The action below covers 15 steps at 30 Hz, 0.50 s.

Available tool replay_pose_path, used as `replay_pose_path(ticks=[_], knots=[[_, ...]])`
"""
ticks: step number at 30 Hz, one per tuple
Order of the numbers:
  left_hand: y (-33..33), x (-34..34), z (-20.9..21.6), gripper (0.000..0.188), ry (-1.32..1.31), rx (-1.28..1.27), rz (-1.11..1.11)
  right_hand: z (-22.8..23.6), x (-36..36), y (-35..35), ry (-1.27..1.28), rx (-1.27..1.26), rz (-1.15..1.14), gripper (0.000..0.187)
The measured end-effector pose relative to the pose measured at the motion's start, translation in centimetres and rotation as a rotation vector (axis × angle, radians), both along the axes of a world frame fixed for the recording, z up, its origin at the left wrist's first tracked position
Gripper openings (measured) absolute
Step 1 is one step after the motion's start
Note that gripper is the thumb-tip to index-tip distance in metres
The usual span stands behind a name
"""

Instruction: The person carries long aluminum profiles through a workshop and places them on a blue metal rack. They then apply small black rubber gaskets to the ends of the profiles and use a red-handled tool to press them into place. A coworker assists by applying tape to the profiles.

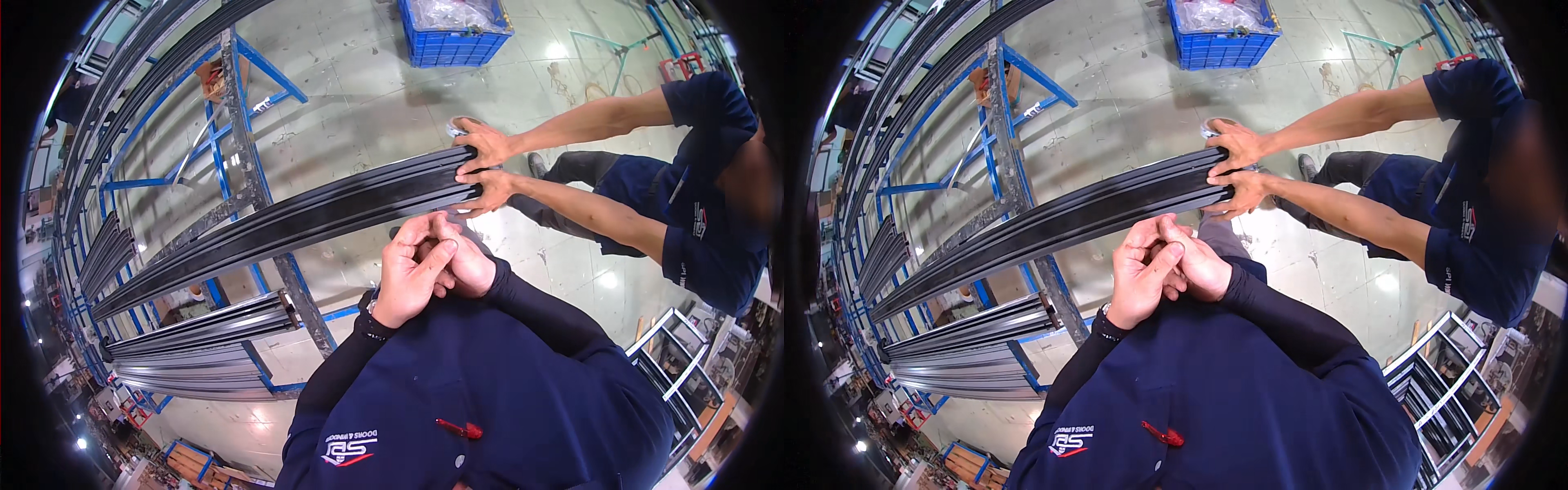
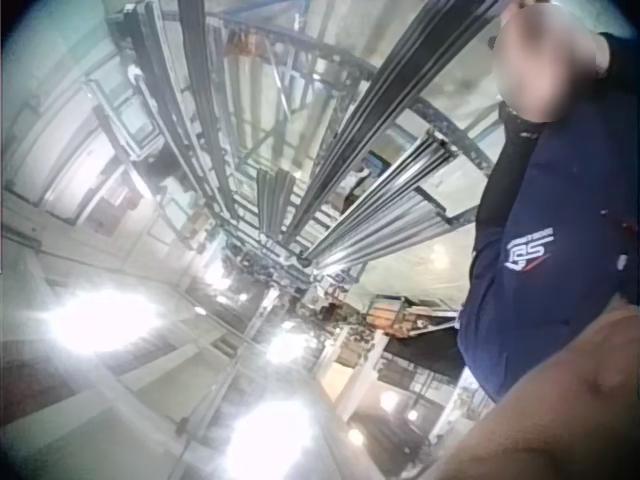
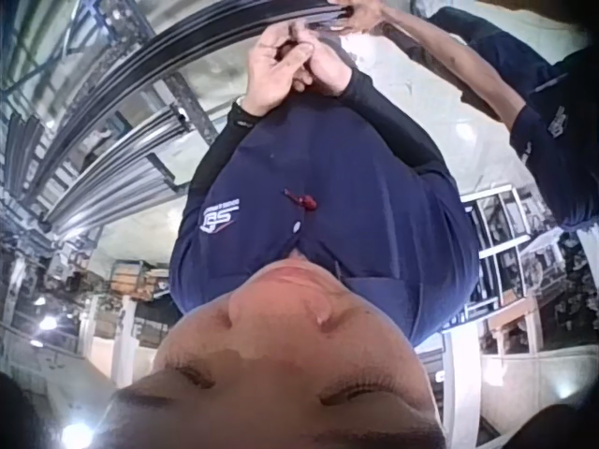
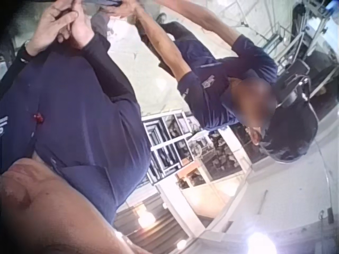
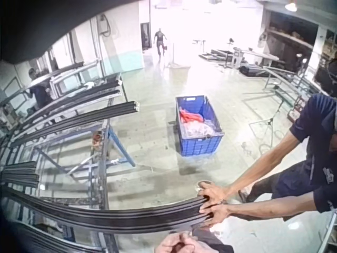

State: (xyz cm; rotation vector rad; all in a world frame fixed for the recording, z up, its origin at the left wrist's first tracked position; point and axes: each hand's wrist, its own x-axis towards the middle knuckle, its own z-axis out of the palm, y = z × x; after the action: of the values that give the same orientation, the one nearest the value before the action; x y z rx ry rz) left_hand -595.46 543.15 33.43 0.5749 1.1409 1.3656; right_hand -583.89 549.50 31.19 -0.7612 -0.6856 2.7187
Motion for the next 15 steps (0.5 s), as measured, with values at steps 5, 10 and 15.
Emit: replay_pose_path(ticks=[5, 10, 15], knots=[[-0.3, -0.1, 0.2, 0.033, 0.040, 0.005, 0.019, 0.0, -0.5, -0.5, -0.037, 0.060, -0.020, 0.060], [-0.4, -0.1, -0.2, 0.031, 0.069, 0.010, 0.036, -0.1, -0.8, -1.2, -0.126, 0.100, -0.054, 0.059], [-0.2, 0.3, -0.1, 0.027, 0.125, 0.011, 0.050, 0.1, -1.0, -1.3, -0.165, 0.145, -0.061, 0.061]])
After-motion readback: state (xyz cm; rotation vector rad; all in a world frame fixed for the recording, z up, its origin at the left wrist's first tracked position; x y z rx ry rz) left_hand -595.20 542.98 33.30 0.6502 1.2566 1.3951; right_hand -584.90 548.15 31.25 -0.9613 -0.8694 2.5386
